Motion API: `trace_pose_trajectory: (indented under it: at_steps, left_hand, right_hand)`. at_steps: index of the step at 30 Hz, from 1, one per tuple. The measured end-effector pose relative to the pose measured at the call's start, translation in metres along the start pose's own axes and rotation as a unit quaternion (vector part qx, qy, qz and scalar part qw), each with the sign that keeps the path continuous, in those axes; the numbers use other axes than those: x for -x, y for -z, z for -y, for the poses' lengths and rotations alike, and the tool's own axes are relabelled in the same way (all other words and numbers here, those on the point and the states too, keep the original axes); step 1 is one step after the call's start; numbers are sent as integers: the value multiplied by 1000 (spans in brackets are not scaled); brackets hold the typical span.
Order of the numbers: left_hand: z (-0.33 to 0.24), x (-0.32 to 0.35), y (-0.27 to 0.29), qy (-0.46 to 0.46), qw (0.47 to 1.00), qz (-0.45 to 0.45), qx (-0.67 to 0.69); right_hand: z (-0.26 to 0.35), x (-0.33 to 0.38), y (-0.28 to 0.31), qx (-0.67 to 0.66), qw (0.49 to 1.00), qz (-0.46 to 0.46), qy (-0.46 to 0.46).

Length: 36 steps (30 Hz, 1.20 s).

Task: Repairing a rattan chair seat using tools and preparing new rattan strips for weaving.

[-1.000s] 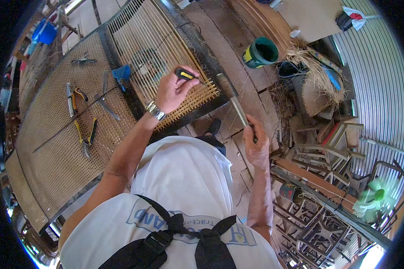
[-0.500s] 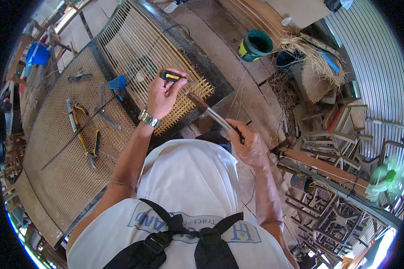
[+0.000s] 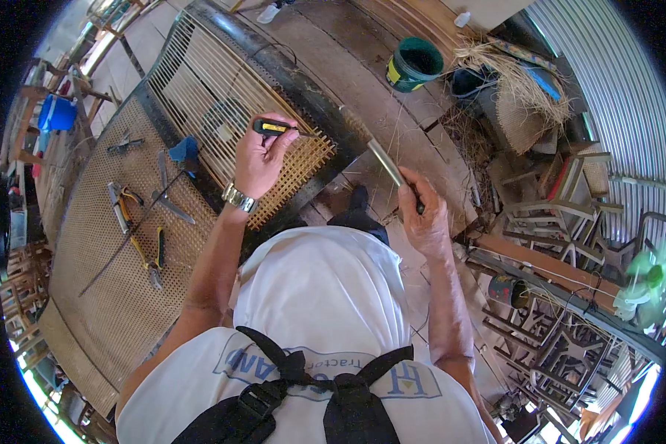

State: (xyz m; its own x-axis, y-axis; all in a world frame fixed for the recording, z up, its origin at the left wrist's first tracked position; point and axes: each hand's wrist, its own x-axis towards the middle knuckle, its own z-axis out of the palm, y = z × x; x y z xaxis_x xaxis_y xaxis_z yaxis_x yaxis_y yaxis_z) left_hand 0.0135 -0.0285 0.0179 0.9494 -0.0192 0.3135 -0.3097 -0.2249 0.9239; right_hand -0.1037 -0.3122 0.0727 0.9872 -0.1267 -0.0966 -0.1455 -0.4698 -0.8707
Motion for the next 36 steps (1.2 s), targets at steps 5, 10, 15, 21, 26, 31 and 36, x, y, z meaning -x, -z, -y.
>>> trace_pose_trajectory:
  at_steps: [5, 10, 15, 21, 26, 31, 36]
  left_hand:
    - [-6, -2, 4, 15, 999, 42, -23]
    - [-2, -3, 7, 15, 999, 5, -30]
    - [9, -5, 1, -3, 1000, -20, 20]
    - [1, -5, 9, 14, 999, 20, 21]
    - [7, 3, 9, -2, 1000, -3, -10]
    - [7, 2, 4, -4, 1000, 0, 3]
    - [-2, 4, 8, -25, 999, 1, -26]
  right_hand:
    - [9, -5, -4, 13, 999, 42, 10]
    - [7, -8, -10, 21, 998, 33, 54]
    - [10, -11, -8, 1, 1000, -11, 27]
    - [20, -8, -11, 7, 999, 37, 8]
    - [26, 6, -11, 38, 990, 130, 25]
    - [29, 2, -25, 62, 992, 112, 22]
    - [35, 7, -13, 75, 978, 194, 31]
